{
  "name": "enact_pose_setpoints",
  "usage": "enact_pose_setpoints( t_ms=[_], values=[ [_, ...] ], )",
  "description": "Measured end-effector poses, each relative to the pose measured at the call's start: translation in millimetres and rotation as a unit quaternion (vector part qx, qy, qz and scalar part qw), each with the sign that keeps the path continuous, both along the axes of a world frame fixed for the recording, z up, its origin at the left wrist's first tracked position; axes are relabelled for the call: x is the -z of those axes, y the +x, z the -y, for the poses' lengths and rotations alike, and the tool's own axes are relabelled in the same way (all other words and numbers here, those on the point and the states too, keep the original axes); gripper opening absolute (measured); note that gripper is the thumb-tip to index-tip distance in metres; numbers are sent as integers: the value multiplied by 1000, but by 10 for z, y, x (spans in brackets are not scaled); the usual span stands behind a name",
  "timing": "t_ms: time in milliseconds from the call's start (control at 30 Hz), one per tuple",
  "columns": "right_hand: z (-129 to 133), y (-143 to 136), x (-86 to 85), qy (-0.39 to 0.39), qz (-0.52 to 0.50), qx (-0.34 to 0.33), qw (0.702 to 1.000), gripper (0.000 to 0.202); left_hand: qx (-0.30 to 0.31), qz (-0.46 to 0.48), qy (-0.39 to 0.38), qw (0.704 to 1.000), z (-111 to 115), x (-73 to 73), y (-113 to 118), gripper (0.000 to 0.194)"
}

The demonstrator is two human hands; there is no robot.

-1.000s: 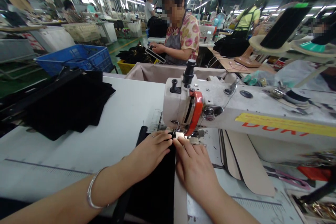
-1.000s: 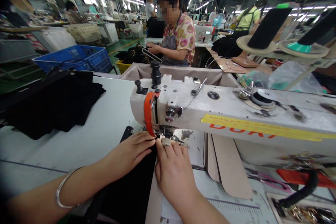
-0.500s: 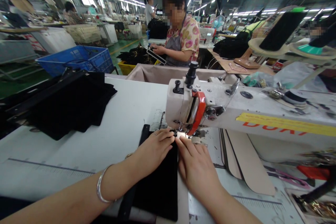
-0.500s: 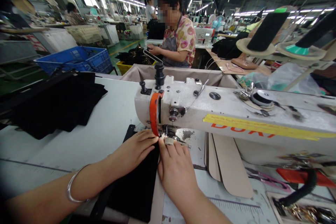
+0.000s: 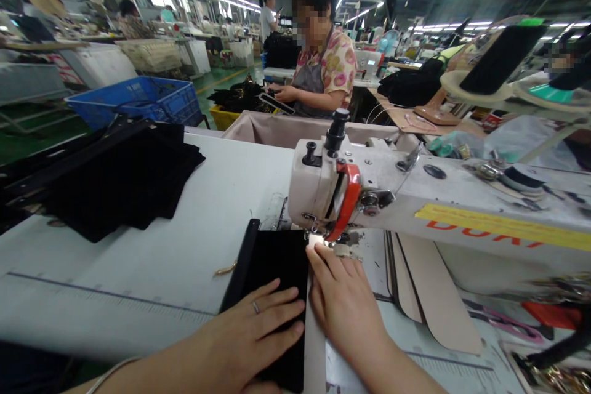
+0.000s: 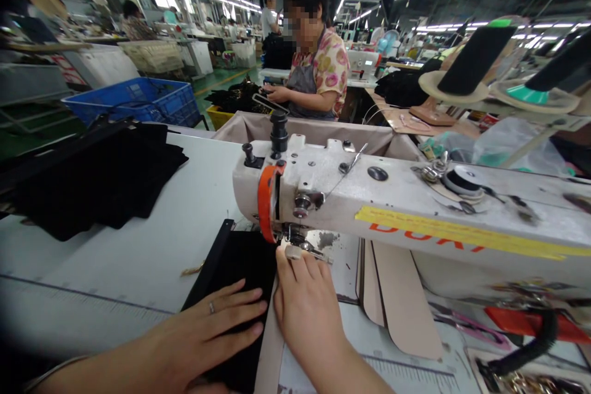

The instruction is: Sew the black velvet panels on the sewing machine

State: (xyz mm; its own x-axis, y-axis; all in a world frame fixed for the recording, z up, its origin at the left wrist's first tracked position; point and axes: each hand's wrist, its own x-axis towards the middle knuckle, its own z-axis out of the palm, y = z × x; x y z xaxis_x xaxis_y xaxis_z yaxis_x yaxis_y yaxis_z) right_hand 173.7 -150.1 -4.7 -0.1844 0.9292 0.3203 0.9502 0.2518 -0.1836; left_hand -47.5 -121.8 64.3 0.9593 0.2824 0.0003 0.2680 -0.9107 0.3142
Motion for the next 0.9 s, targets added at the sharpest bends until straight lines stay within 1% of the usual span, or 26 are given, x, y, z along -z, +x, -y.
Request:
enact_pose_setpoints(
  t_ms=[67,167,233,400,633,767,900],
  values=[
    [5,1,2,-5,0,-1,1000,53,8,3,11,1000,-13,20,1,50],
    [10,2,1,-15,-2,-2,1000,53,7,38,25,999,-34,106,8,37],
    [8,2,-4,-17,-2,-1,1000,53,3,64,26,998,-38,169,6,33],
    [-2,2,-25,-12,3,-5,1000,53,20,91,11,996,-77,290,-9,33],
    [-5,13,-22,-14,4,-10,1000,52,25,143,8,989,-224,439,-3,35],
    [-5,18,-23,-7,11,-16,1000,50,26,137,18,990,-317,480,8,35],
    [-8,14,-31,-2,12,-17,1000,49,23,127,28,991,-413,475,31,37]
  ],
)
